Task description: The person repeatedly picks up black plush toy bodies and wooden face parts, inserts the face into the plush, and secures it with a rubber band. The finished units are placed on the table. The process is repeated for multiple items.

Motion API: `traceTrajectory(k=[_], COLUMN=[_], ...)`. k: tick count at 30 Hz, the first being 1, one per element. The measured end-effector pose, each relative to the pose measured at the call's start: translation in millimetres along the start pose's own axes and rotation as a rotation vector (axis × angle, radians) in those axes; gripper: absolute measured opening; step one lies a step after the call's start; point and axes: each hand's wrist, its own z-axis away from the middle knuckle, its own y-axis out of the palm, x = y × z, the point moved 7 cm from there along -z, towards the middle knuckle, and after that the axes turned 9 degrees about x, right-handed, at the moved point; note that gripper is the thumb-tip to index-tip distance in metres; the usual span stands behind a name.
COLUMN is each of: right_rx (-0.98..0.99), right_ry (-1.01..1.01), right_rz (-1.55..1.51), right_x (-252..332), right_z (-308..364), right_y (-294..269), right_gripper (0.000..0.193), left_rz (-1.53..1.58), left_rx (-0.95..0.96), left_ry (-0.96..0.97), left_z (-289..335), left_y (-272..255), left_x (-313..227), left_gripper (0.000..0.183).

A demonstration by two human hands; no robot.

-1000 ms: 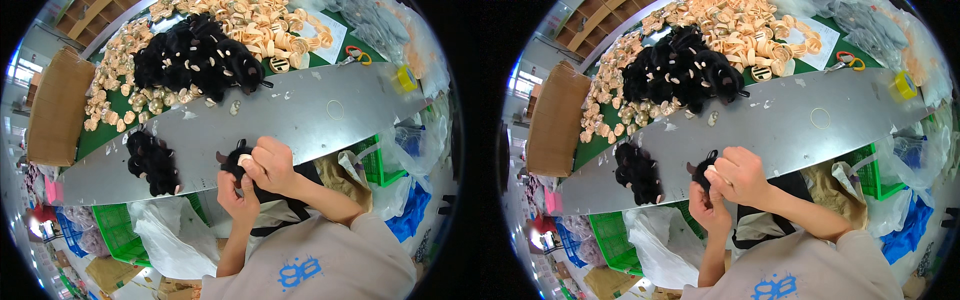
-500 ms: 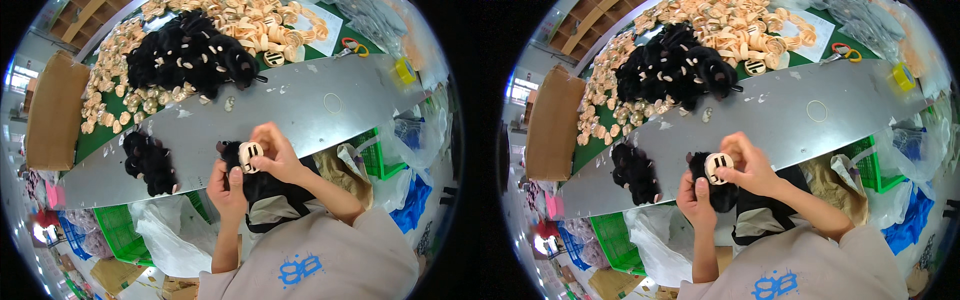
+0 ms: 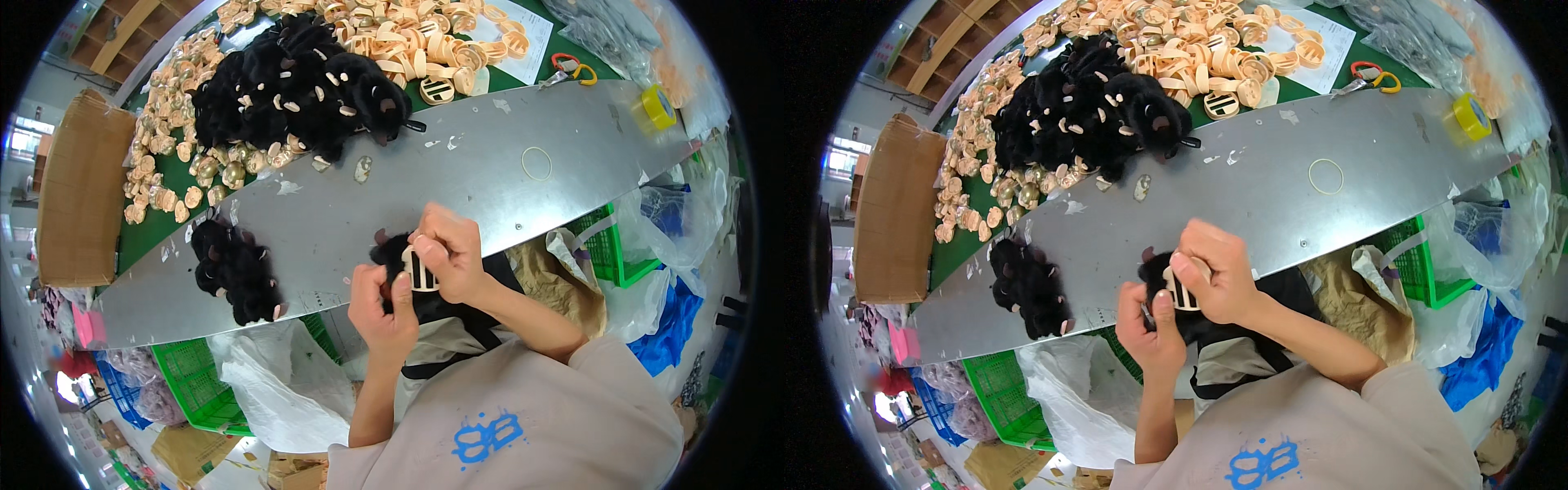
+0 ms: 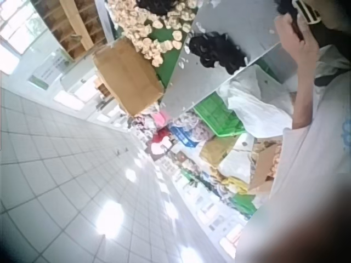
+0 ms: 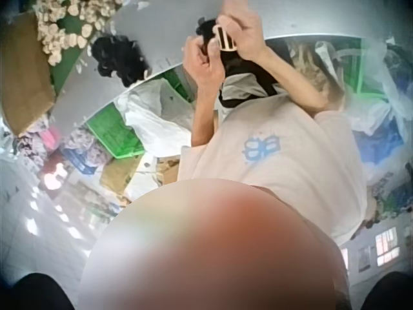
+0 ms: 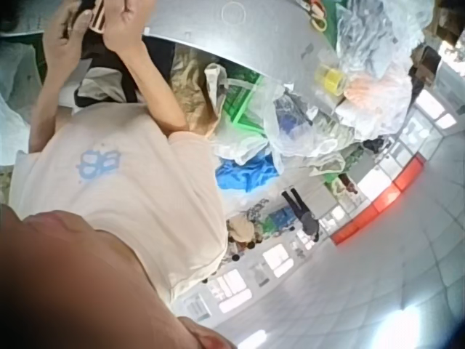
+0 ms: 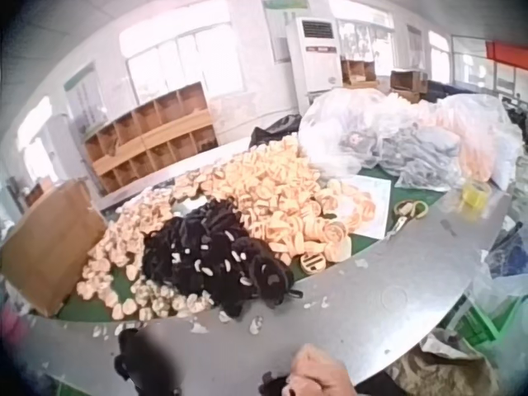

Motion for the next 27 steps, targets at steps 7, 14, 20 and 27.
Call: traceTrajectory(k=[7, 14, 20, 27], right_rx=[0.211, 0.248, 0.21, 0.151], right_ry=[0.099, 0.047, -0.008, 0.085], right_rz=[-0.053, 0.131, 0.206, 0.288], right_x=[-2, 0, -3, -20], right_z=[-4, -1, -7, -12], right_y=[15, 23, 31, 18], right_gripper=[0.024, 0.024, 0.027, 0.012], left_rz=[-0.038, 0.201, 0.273, 0.1], left_rx=[0.03, -0.003, -0.043, 0.011], left_ry=[-0.031, -0.131, -0.083, -0.057], left_z=[1, 12, 7, 10], left_y=[15, 22, 23, 11], left_x=[18, 39, 40, 23], left_gripper=[0.027, 0.025, 0.025, 0.023])
